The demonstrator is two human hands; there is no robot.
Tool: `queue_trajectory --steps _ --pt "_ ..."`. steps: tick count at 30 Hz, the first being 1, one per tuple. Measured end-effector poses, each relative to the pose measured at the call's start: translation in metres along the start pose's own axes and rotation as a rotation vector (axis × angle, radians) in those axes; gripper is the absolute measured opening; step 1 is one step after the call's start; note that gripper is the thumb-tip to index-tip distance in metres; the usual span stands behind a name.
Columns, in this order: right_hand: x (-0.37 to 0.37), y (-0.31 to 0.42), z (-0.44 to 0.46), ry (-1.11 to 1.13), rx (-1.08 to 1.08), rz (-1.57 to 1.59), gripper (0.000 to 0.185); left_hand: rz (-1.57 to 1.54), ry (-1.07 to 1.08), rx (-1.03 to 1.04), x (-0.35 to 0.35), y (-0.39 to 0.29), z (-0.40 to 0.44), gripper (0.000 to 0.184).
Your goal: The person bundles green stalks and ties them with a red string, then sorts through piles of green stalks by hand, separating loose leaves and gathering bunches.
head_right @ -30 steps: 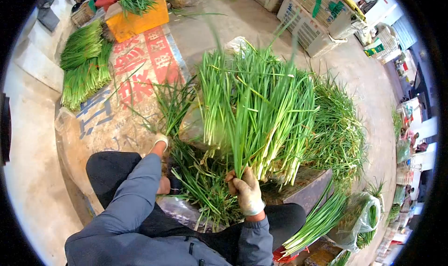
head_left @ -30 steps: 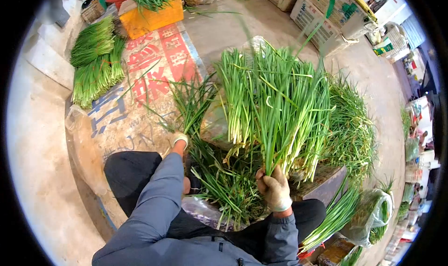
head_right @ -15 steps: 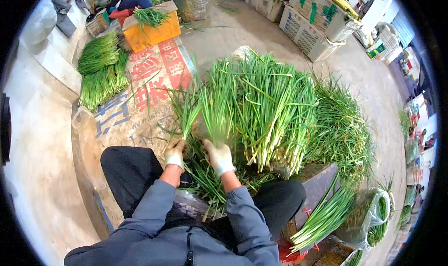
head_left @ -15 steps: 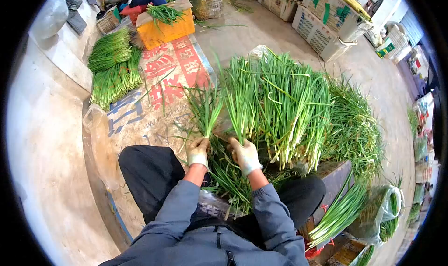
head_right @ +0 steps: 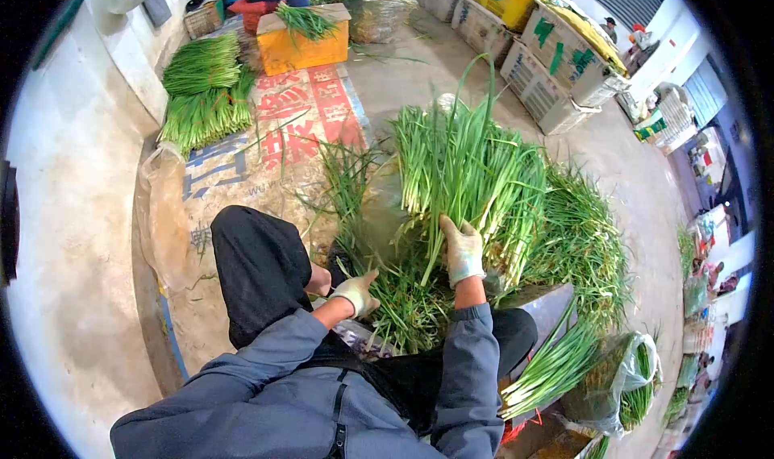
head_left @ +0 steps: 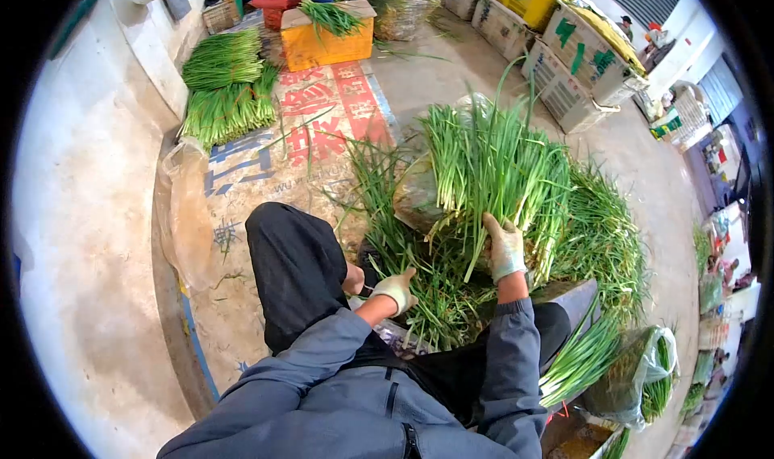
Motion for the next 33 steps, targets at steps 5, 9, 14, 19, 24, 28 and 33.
queue_trajectory --steps 5,9,14,19,24,28,33 --pt "-0.007 0.012 -0.027 -0.045 0.078 0.075 0.019 -0.736 -0.169 0.376 -0.066 -0.03 -0.03 0.053" --pt "0.022 0.02 -0.045 0.025 0.134 0.308 0.021 -1.269 0.261 0.48 -0.09 -0.055 -0.045 0.045" --pt "0.027 0.003 -0.041 0.085 0.096 0.206 0.028 -0.888 -0.061 0.472 -0.086 -0.067 -0.037 0.031" --pt "0.023 0.017 -0.037 -0.021 -0.064 0.251 0.017 -1.495 0.086 0.271 -0.049 -0.04 -0.007 0.02" --pt "0.006 0.019 -0.029 -0.16 -0.243 0.141 0.016 -0.783 0.11 -0.094 -0.015 0.011 0.015 0.035" --pt "-0.004 0.031 -0.025 -0.11 -0.289 -0.01 0.021 -0.128 -0.199 -0.19 -0.046 -0.004 -0.034 0.09" --pt "0.028 0.031 -0.046 0.171 -0.391 -0.275 0.022 -1.132 0.195 0.336 -0.096 -0.051 -0.052 0.075"
Point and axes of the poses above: each hand's wrist, its own z-axis towards the middle knuckle, its own x-axis out of the palm, y = z × x, the point moved 4 cm from there along z, towards the middle knuckle, and after that the axes turned 15 degrees about -x, right-handed, at the moved point
